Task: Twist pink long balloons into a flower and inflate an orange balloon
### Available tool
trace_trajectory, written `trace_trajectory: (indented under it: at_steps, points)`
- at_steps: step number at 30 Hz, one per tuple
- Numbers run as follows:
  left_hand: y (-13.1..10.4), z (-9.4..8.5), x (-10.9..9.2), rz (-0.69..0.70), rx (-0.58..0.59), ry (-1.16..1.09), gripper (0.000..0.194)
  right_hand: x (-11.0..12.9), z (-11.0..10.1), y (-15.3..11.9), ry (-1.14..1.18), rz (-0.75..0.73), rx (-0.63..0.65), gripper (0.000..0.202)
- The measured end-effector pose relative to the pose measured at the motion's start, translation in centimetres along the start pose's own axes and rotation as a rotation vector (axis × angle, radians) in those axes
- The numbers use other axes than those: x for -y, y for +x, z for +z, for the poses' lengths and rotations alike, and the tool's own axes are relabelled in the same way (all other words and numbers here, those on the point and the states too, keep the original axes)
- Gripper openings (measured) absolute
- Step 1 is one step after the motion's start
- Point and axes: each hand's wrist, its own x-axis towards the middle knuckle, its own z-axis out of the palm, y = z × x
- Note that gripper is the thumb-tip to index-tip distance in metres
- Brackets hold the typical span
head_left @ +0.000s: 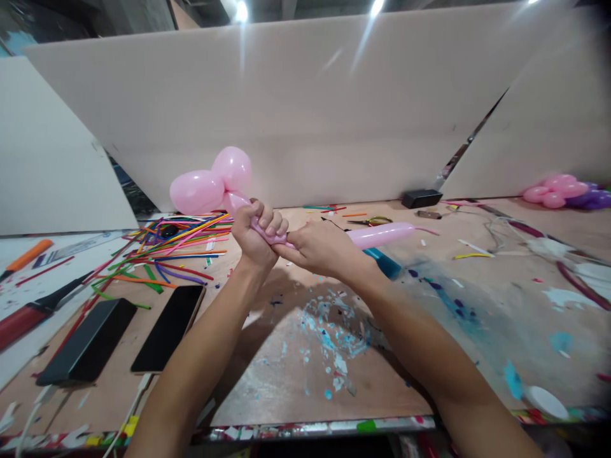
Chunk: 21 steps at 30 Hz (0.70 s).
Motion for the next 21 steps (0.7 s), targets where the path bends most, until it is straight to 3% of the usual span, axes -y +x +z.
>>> trace_trajectory:
  at_steps: [8, 12, 16, 21]
  points:
    - [0.6, -0.4, -1.5, 0.06, -0.007, 0.022, 0.025, -1.2, -0.5, -0.2, 0.069, 0.01, -0.004, 0.059]
    - [1.5, -0.9, -2.2, 0.118, -0.087, 0.048, 0.029, -2.4, -0.8, -0.6, 0.157, 0.064, 0.037, 0.059]
    - [1.2, -0.5, -1.1, 0.058, -0.09, 0.054, 0.035, -1.2, 0.0, -0.5, 0.2, 0.06, -0.012, 0.057]
    - [0.4, 0.2, 0.0, 0.088, -0.078, 0.015, 0.041, 0.5, 0.6, 0.1, 0.142, 0.088, -0.007, 0.055]
